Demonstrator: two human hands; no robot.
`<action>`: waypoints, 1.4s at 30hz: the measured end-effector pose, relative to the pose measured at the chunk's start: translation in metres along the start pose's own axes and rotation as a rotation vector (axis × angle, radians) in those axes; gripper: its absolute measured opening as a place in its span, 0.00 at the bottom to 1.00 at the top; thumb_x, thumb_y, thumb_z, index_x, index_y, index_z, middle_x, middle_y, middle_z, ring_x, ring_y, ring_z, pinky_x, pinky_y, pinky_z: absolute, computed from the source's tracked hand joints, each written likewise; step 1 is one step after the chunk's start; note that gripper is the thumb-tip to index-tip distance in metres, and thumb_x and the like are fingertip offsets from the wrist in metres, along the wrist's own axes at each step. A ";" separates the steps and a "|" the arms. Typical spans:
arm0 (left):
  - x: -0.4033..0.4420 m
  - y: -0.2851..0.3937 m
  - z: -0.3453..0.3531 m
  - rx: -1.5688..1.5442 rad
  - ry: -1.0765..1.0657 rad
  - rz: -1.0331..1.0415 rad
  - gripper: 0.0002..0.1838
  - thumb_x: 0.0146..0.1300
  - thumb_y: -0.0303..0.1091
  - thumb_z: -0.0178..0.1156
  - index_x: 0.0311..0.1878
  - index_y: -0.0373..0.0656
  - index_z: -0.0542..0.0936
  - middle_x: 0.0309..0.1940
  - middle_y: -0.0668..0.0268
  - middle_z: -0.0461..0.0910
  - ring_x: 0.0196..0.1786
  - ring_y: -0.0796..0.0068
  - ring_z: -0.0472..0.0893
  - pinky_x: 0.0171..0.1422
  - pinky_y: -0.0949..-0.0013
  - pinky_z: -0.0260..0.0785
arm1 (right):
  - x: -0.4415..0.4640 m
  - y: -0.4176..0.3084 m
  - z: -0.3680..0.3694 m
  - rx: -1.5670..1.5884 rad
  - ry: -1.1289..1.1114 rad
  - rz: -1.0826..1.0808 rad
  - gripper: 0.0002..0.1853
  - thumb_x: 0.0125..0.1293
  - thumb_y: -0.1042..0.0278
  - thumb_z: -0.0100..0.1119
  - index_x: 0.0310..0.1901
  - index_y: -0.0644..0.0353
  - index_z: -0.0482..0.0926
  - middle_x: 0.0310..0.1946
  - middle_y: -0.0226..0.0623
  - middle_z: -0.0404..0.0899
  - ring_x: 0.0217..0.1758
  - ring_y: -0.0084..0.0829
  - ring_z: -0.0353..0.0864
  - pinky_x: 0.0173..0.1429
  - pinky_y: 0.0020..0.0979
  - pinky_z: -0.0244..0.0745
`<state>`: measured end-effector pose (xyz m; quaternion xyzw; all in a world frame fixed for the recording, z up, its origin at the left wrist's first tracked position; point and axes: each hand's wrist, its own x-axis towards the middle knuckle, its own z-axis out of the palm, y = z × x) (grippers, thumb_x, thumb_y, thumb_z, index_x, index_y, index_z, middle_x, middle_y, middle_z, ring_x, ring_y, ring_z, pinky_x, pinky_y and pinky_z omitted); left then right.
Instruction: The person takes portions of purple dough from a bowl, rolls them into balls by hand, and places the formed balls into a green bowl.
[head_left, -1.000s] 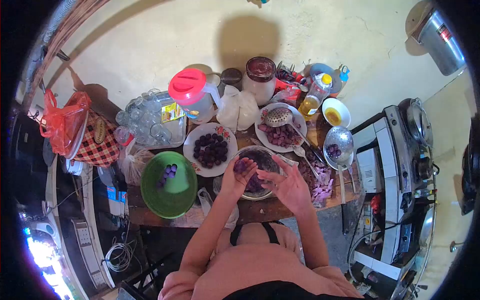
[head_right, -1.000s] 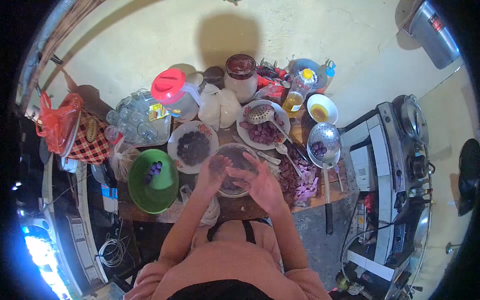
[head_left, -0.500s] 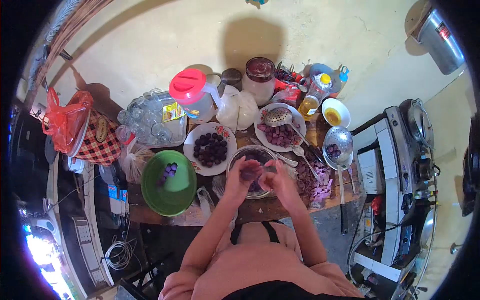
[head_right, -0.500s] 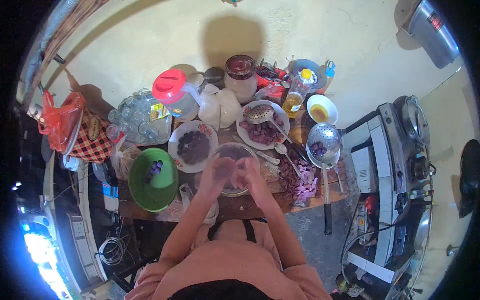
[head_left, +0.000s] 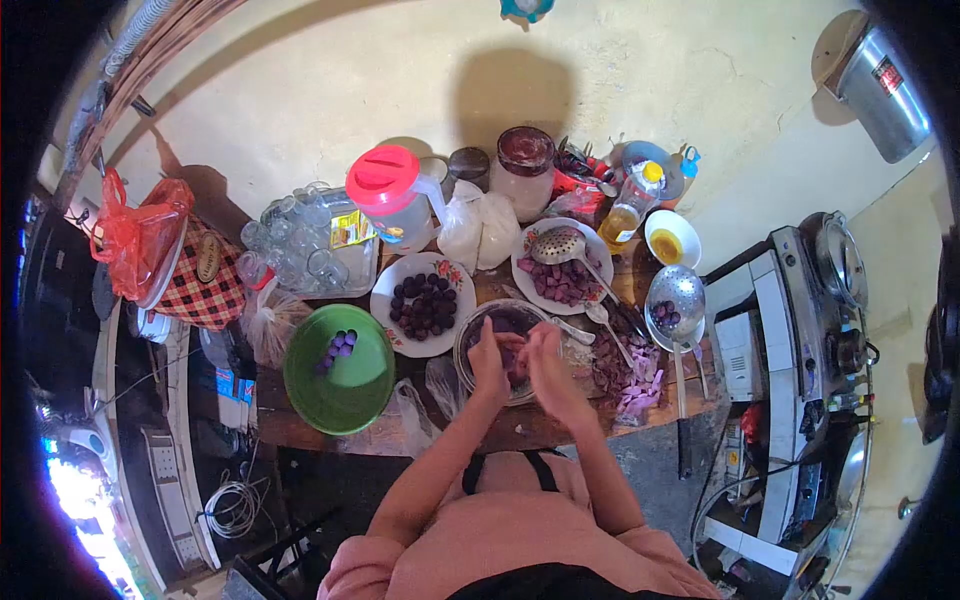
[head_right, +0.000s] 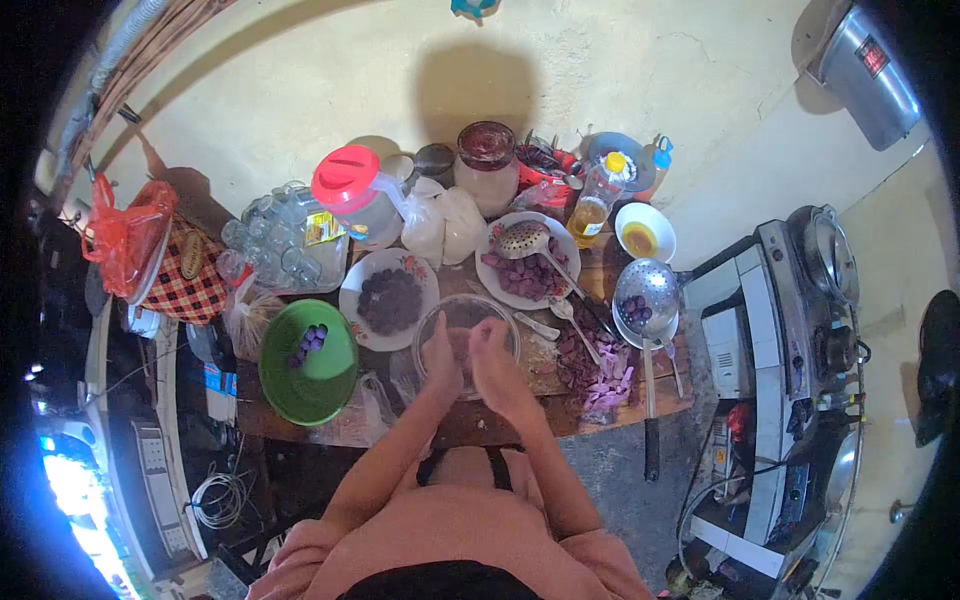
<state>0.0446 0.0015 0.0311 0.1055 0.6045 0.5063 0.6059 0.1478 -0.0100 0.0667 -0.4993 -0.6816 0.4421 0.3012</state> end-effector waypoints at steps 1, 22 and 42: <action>0.001 0.001 -0.002 -0.115 -0.038 -0.043 0.28 0.66 0.54 0.41 0.32 0.38 0.78 0.27 0.62 0.80 0.32 0.69 0.78 0.42 0.65 0.68 | 0.003 -0.002 -0.008 0.189 -0.045 0.073 0.22 0.72 0.50 0.25 0.44 0.65 0.56 0.31 0.49 0.69 0.34 0.52 0.73 0.40 0.44 0.68; 0.010 -0.016 -0.005 -0.515 -0.202 -0.188 0.31 0.66 0.55 0.37 0.37 0.35 0.79 0.35 0.61 0.80 0.38 0.66 0.78 0.47 0.67 0.68 | 0.016 0.002 -0.015 -0.331 -0.095 0.034 0.24 0.69 0.45 0.25 0.44 0.62 0.58 0.31 0.61 0.74 0.39 0.62 0.73 0.39 0.54 0.67; 0.007 0.036 -0.071 -0.693 -0.700 -0.101 0.18 0.64 0.41 0.49 0.19 0.45 0.68 0.14 0.68 0.67 0.15 0.78 0.68 0.19 0.73 0.64 | -0.014 0.034 -0.063 0.337 -0.094 0.218 0.25 0.69 0.39 0.25 0.39 0.55 0.62 0.21 0.26 0.68 0.18 0.15 0.61 0.21 0.17 0.56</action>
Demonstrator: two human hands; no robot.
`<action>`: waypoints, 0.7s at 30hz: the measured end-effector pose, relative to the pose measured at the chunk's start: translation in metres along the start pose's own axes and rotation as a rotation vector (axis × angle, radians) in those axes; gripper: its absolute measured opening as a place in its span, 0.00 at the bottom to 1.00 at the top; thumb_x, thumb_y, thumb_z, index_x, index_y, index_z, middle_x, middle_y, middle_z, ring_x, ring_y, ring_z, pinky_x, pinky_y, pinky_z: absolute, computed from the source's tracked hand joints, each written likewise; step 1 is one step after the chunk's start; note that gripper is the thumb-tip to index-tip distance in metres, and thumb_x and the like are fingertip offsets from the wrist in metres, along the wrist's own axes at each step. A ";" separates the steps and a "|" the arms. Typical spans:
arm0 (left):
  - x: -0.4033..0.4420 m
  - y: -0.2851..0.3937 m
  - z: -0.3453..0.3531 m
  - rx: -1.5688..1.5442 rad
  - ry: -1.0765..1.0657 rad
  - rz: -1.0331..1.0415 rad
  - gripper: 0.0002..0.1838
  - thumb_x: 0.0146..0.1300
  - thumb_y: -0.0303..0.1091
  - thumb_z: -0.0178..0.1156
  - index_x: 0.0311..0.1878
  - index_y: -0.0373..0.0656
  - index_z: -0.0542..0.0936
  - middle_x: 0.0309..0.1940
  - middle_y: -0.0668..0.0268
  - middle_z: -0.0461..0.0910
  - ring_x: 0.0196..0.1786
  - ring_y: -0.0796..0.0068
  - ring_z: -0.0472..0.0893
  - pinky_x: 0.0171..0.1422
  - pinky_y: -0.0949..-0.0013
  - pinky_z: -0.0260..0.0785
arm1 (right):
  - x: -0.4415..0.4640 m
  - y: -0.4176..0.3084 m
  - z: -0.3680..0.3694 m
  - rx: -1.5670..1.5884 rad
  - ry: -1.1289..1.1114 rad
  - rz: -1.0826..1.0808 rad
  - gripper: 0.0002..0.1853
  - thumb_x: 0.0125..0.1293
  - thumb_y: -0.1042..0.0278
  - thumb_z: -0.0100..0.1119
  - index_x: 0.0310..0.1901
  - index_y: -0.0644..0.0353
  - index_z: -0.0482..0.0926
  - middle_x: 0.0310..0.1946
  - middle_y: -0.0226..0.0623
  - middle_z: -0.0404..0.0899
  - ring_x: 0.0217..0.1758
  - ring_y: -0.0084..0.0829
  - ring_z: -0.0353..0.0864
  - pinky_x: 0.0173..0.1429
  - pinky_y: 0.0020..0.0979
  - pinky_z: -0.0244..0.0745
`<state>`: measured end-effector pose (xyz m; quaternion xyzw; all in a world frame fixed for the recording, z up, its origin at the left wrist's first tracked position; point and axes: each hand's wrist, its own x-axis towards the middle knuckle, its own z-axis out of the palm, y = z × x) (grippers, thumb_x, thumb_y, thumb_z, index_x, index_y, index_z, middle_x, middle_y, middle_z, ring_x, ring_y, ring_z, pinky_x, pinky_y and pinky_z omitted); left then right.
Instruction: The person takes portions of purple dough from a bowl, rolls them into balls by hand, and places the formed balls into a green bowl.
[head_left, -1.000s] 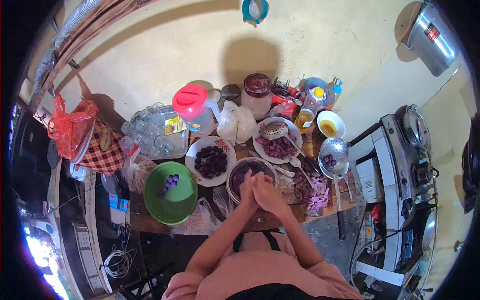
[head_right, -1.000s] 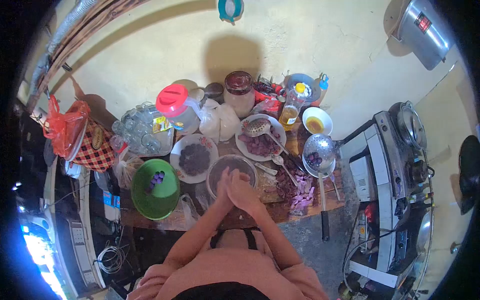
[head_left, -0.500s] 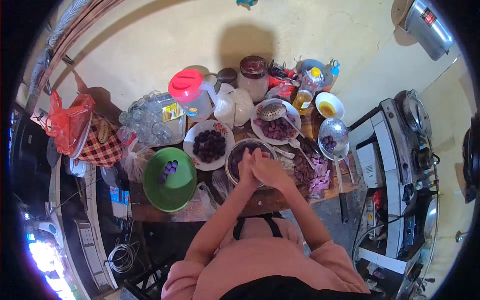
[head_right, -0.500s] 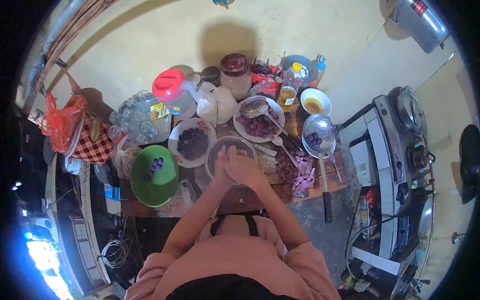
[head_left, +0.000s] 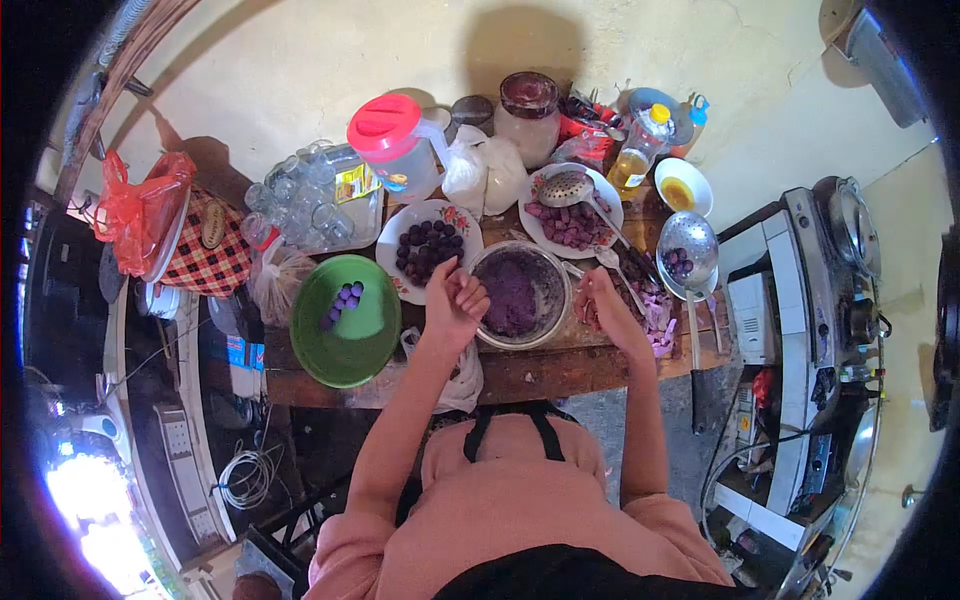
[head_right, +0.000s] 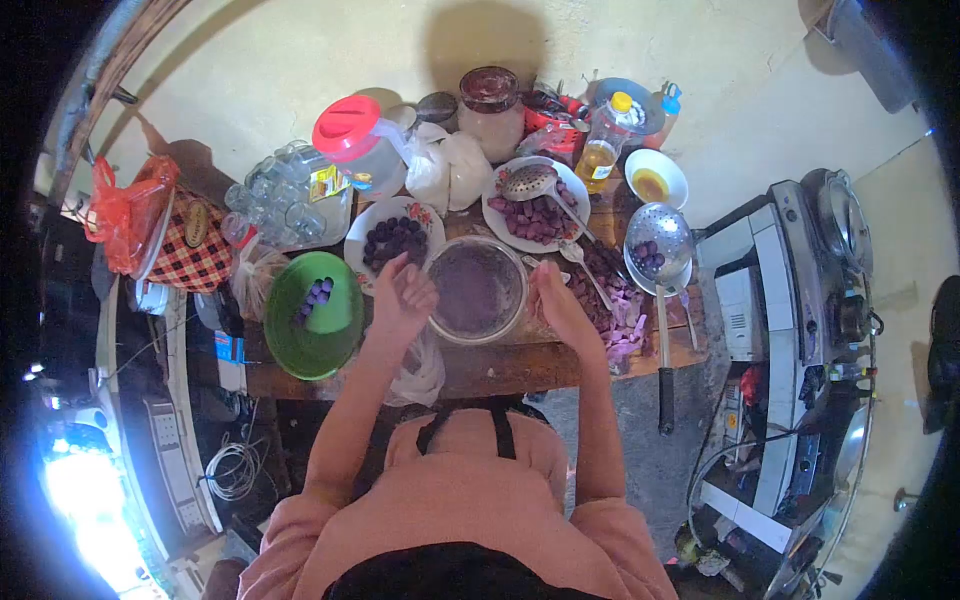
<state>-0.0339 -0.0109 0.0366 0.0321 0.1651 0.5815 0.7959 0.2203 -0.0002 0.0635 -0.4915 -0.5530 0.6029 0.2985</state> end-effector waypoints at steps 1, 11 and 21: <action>-0.001 -0.002 0.019 -0.020 0.113 0.022 0.14 0.63 0.40 0.50 0.24 0.43 0.70 0.19 0.66 0.70 0.18 0.76 0.69 0.22 0.73 0.66 | 0.000 -0.002 0.000 -0.018 0.011 0.002 0.24 0.70 0.41 0.27 0.40 0.55 0.62 0.20 0.26 0.68 0.18 0.15 0.61 0.21 0.17 0.56; -0.027 0.001 0.037 0.248 0.306 0.050 0.13 0.62 0.32 0.56 0.49 0.41 0.73 0.38 0.62 0.75 0.20 0.84 0.68 0.20 0.87 0.61 | 0.016 -0.012 0.007 -0.149 -0.021 0.026 0.15 0.65 0.56 0.51 0.40 0.59 0.64 0.24 0.30 0.69 0.26 0.20 0.69 0.30 0.25 0.65; -0.031 0.010 0.014 -0.203 0.045 -0.095 0.20 0.66 0.47 0.48 0.22 0.45 0.74 0.05 0.74 0.61 0.06 0.83 0.56 0.09 0.80 0.48 | 0.051 0.020 0.072 -1.091 -0.228 -0.021 0.35 0.56 0.46 0.57 0.52 0.68 0.58 0.29 0.57 0.78 0.35 0.50 0.80 0.37 0.43 0.74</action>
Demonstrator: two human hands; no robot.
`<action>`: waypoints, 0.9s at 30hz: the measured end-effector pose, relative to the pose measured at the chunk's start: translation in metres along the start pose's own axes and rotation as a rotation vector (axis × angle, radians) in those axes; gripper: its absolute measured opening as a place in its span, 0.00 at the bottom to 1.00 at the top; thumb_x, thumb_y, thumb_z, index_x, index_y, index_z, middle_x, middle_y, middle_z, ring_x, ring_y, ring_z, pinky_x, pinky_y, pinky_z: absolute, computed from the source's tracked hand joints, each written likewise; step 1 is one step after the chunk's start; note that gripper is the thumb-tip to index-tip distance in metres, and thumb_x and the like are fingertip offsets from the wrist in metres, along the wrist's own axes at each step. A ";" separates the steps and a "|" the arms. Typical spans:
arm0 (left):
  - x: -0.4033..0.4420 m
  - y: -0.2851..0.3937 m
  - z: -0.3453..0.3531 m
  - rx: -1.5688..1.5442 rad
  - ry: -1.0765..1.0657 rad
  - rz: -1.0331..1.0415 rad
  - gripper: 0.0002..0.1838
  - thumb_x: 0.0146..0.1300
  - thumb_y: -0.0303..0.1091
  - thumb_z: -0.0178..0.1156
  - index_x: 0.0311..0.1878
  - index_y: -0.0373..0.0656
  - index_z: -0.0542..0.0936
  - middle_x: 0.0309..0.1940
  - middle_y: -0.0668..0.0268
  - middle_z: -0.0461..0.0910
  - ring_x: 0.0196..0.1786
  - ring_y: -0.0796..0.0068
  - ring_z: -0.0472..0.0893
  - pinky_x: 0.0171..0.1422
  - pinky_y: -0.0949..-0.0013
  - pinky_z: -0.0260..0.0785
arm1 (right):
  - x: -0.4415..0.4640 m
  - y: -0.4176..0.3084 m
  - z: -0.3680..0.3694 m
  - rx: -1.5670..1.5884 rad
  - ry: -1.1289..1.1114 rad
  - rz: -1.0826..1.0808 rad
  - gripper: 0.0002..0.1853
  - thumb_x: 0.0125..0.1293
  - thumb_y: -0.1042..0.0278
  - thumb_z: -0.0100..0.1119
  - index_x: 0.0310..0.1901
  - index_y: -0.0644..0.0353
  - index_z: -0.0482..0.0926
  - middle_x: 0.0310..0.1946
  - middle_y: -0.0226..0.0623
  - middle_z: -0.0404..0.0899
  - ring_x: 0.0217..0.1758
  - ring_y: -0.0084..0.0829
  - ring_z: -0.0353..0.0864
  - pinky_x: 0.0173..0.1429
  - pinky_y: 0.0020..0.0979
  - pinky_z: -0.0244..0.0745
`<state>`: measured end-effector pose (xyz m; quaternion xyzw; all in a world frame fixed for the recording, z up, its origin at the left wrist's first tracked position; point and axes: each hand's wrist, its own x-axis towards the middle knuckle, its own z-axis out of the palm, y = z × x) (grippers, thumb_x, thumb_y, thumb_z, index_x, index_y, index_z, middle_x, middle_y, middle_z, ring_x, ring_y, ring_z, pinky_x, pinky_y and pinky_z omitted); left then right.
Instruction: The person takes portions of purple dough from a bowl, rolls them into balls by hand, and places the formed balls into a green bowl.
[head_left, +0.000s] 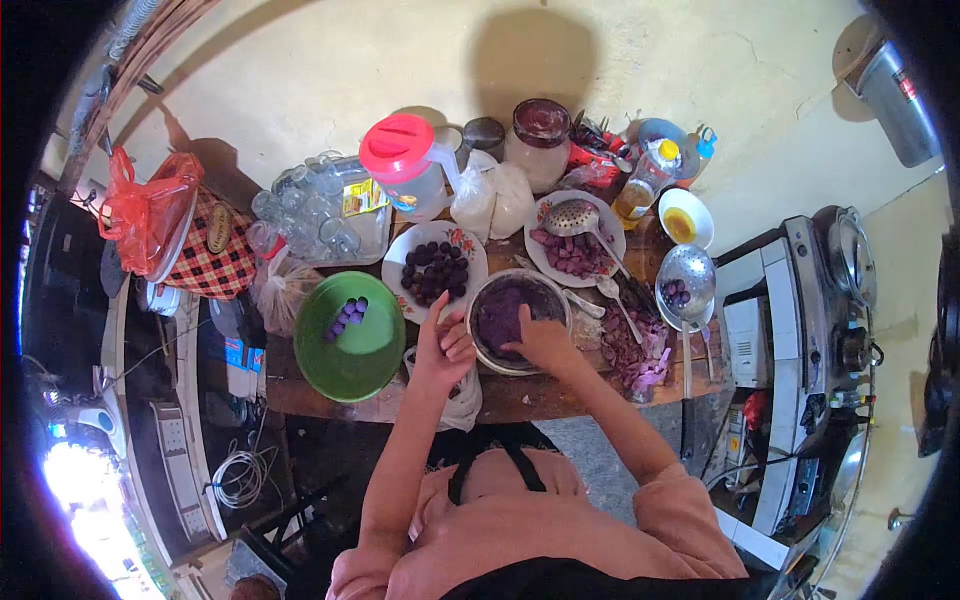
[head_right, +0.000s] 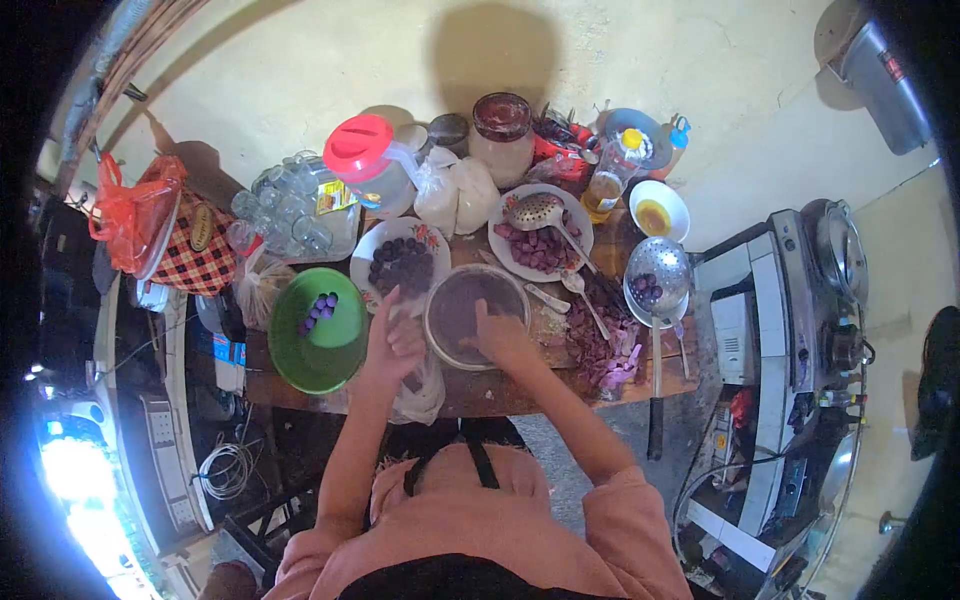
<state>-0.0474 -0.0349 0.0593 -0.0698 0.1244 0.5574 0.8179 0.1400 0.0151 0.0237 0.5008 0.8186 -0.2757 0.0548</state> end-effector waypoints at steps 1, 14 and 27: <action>-0.001 0.000 0.001 0.008 -0.020 0.018 0.25 0.67 0.48 0.46 0.15 0.46 0.71 0.03 0.74 0.58 0.04 0.82 0.55 0.09 0.80 0.48 | 0.001 0.000 0.005 -0.025 0.010 -0.021 0.37 0.55 0.44 0.57 0.51 0.70 0.57 0.27 0.57 0.78 0.33 0.50 0.80 0.35 0.43 0.75; 0.001 0.008 0.017 0.270 0.400 0.196 0.28 0.63 0.44 0.55 0.09 0.44 0.64 0.33 0.58 0.79 0.43 0.66 0.80 0.36 0.76 0.76 | 0.008 0.000 0.040 0.128 0.190 0.145 0.39 0.54 0.53 0.62 0.56 0.72 0.54 0.29 0.57 0.78 0.35 0.55 0.79 0.40 0.47 0.73; 0.007 0.001 -0.008 0.232 0.257 0.174 0.23 0.62 0.48 0.53 0.48 0.35 0.72 0.50 0.54 0.74 0.55 0.61 0.74 0.57 0.67 0.72 | 0.010 0.003 0.017 1.130 0.084 0.110 0.20 0.58 0.70 0.62 0.39 0.59 0.57 0.22 0.32 0.69 0.25 0.22 0.71 0.28 0.22 0.67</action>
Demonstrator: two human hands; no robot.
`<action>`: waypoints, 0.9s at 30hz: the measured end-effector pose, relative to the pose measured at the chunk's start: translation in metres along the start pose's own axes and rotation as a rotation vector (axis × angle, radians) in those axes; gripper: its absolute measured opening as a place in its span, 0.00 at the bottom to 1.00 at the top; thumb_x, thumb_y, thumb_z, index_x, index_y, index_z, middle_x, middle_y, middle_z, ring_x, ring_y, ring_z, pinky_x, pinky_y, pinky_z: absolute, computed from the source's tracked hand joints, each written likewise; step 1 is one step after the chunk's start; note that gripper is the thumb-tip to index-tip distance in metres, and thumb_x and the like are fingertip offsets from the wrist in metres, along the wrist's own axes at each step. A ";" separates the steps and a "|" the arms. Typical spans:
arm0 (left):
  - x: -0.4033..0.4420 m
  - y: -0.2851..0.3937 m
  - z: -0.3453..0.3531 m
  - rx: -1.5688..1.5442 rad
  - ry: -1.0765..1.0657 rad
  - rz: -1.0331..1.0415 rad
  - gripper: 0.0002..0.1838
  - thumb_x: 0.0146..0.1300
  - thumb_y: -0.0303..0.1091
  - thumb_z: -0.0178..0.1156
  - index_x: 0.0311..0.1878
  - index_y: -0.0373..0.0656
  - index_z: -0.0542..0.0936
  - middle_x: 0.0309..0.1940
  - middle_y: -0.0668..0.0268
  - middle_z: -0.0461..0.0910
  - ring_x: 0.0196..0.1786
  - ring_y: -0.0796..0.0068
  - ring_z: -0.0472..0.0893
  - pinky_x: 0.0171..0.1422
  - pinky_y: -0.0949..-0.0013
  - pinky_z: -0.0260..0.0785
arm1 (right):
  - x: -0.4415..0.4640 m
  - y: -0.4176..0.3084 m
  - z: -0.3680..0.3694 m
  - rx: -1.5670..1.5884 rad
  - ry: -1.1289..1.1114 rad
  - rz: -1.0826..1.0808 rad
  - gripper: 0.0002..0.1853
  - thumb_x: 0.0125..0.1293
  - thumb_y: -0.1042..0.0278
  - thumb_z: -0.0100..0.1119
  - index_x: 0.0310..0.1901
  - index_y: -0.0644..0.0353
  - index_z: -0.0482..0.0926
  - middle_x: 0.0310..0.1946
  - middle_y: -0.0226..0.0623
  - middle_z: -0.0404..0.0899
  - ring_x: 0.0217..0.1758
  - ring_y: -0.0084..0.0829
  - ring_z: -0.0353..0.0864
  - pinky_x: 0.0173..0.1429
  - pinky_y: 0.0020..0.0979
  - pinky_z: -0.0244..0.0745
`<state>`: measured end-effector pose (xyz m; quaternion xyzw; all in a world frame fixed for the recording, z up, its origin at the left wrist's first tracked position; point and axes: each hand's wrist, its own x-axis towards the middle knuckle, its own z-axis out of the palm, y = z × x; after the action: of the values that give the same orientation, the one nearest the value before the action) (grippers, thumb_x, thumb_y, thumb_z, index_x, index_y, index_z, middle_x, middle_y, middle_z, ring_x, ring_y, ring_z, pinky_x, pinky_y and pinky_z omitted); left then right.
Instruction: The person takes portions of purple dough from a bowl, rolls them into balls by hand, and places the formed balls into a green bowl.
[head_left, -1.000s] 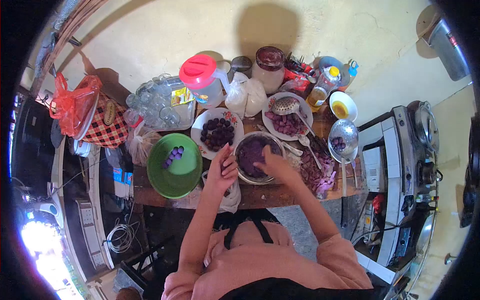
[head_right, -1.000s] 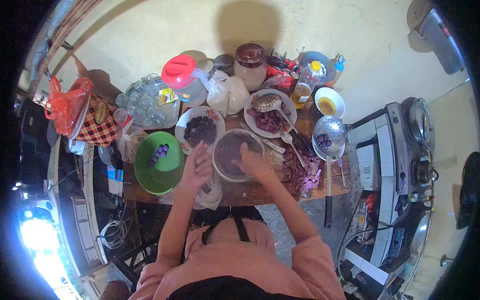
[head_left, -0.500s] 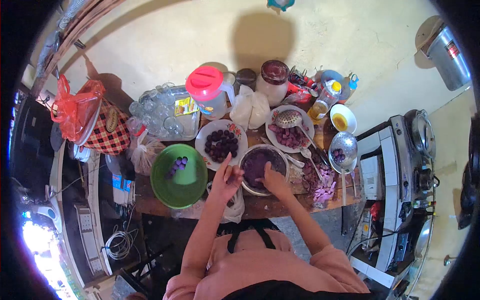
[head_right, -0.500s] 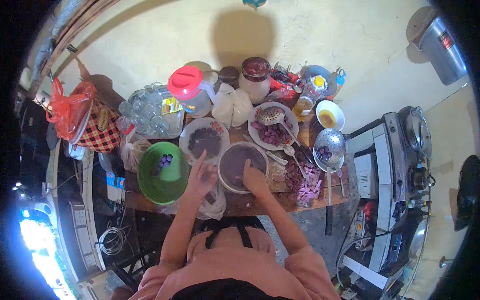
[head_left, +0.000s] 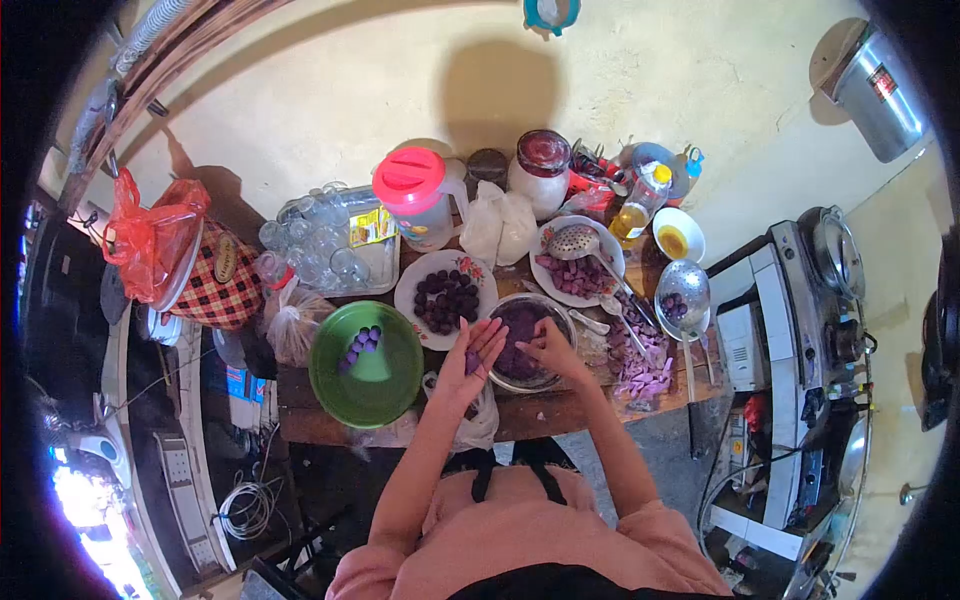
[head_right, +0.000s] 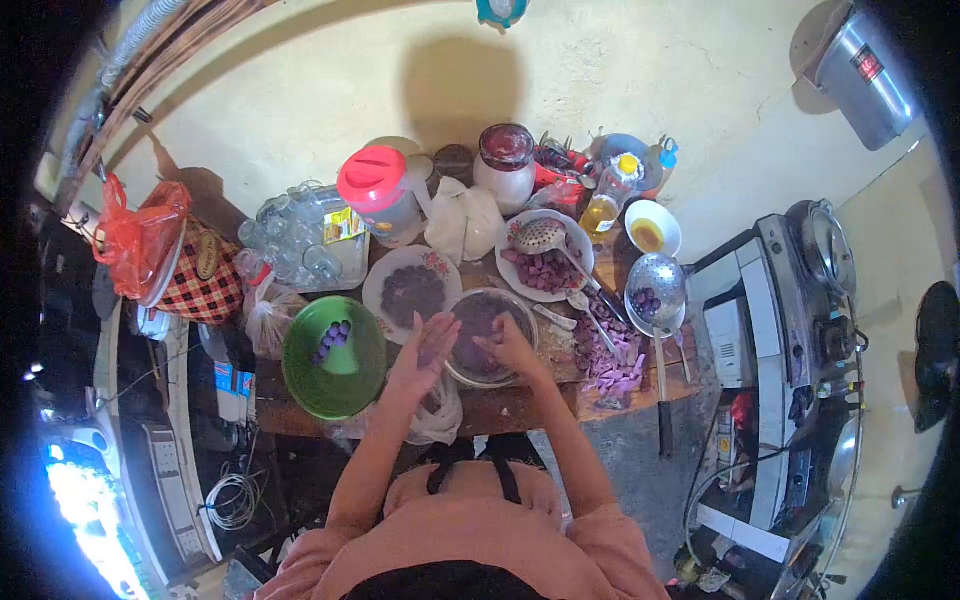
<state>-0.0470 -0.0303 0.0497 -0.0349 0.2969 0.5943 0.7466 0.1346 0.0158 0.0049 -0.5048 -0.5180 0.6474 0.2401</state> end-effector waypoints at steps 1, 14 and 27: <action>0.002 -0.003 0.001 0.016 0.006 0.021 0.23 0.63 0.48 0.52 0.48 0.35 0.73 0.50 0.54 0.75 0.56 0.61 0.73 0.58 0.66 0.71 | -0.001 -0.006 -0.003 -0.018 0.009 -0.045 0.18 0.59 0.70 0.60 0.39 0.59 0.57 0.23 0.32 0.70 0.27 0.20 0.71 0.28 0.21 0.66; 0.022 -0.043 0.033 -0.023 0.089 -0.002 0.25 0.65 0.53 0.46 0.44 0.38 0.76 0.41 0.60 0.78 0.48 0.66 0.76 0.57 0.64 0.68 | -0.068 -0.047 0.036 -1.340 0.225 -0.772 0.40 0.60 0.35 0.38 0.65 0.57 0.55 0.55 0.42 0.69 0.64 0.42 0.59 0.66 0.57 0.38; 0.040 -0.033 -0.031 0.040 -0.176 -0.094 0.18 0.61 0.41 0.56 0.16 0.50 0.66 0.12 0.74 0.65 0.15 0.82 0.65 0.17 0.77 0.57 | -0.064 -0.092 -0.030 -0.498 0.389 -0.503 0.25 0.69 0.56 0.40 0.62 0.61 0.60 0.32 0.44 0.77 0.31 0.34 0.73 0.43 0.36 0.66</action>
<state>-0.0252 -0.0179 -0.0053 0.0185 0.2399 0.5532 0.7976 0.1658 0.0071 0.1158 -0.5181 -0.7115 0.3153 0.3549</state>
